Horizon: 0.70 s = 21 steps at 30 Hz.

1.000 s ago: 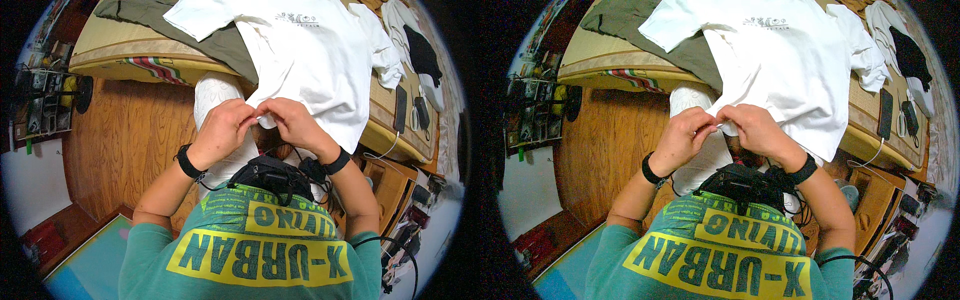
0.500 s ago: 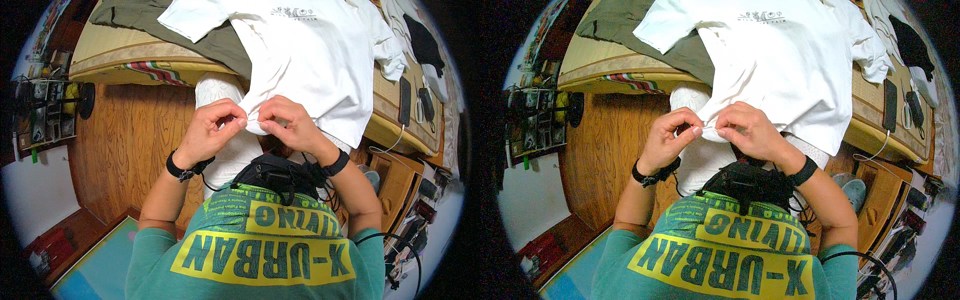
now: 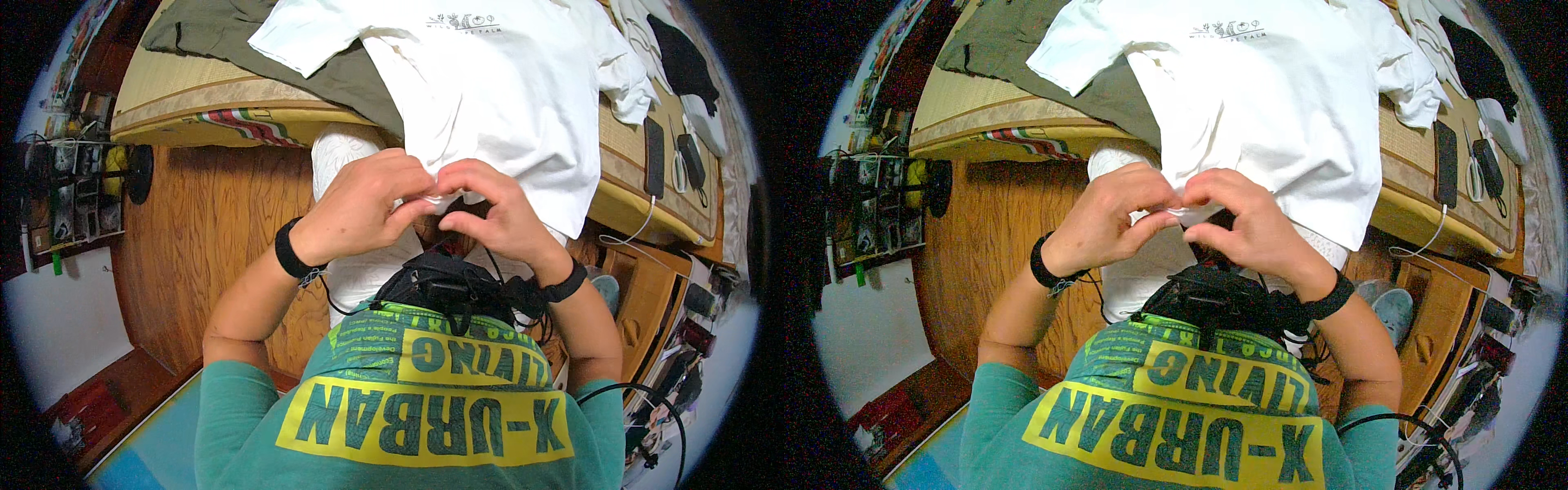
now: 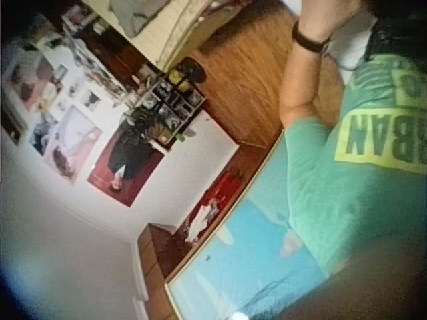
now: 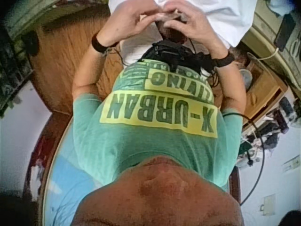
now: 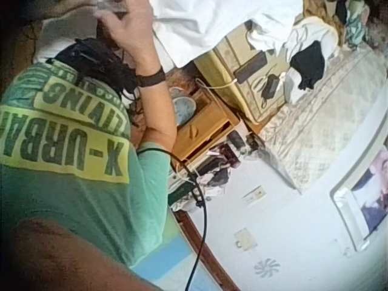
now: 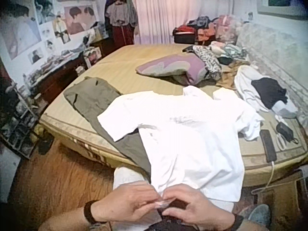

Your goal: The person holds a white t-shirt, uses scissors to cut a small section of fabric from the hem, and then uses their hands to fold and manipulate the area around the cut.

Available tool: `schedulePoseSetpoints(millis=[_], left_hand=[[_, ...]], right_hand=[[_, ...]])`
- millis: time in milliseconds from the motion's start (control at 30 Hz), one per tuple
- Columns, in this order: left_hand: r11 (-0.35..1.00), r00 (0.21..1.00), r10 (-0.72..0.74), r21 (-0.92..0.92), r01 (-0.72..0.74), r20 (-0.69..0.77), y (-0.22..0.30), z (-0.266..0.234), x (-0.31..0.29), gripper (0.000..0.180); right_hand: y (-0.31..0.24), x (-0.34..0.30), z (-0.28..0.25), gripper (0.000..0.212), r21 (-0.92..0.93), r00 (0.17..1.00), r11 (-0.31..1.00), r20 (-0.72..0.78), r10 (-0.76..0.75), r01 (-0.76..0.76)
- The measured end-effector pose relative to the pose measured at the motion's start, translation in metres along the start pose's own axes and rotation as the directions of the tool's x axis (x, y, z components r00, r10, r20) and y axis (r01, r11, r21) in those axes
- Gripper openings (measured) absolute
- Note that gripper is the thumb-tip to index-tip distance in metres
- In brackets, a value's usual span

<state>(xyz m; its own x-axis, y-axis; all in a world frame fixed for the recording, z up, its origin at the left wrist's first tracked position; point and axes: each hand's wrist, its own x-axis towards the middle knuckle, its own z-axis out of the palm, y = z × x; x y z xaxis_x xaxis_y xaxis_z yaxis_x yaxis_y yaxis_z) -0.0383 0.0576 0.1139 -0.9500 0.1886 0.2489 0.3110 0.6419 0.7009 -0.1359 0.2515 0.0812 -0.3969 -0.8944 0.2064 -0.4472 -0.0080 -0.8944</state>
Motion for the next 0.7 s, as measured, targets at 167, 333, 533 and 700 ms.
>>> schedulePoseSetpoints(millis=[167,333,533,700], left_hand=[[0.926,0.923,-0.293,-0.315,0.208,-0.252,-0.017,-0.007,0.011,0.009],[0.92,0.937,-0.29,-0.324,0.219,-0.193,-0.01,0.012,0.004,0.008],[0.959,0.95,-0.216,-0.23,0.164,-0.225,-0.001,0.048,0.027,0.006],[0.969,0.951,-0.194,-0.196,0.148,-0.24,0.002,0.058,0.035,0.012]], right_hand=[[0.01,-0.035,-0.025,0.034,0.714,0.928,0.628,0.083,0.363,-0.309],[0.023,-0.058,-0.022,0.057,0.953,0.878,0.298,-0.093,0.47,-0.059],[0.034,-0.065,-0.014,0.065,0.963,0.863,0.268,-0.101,0.496,-0.042],[0.038,-0.069,-0.006,0.052,0.94,0.838,0.339,-0.206,0.506,0.026]])
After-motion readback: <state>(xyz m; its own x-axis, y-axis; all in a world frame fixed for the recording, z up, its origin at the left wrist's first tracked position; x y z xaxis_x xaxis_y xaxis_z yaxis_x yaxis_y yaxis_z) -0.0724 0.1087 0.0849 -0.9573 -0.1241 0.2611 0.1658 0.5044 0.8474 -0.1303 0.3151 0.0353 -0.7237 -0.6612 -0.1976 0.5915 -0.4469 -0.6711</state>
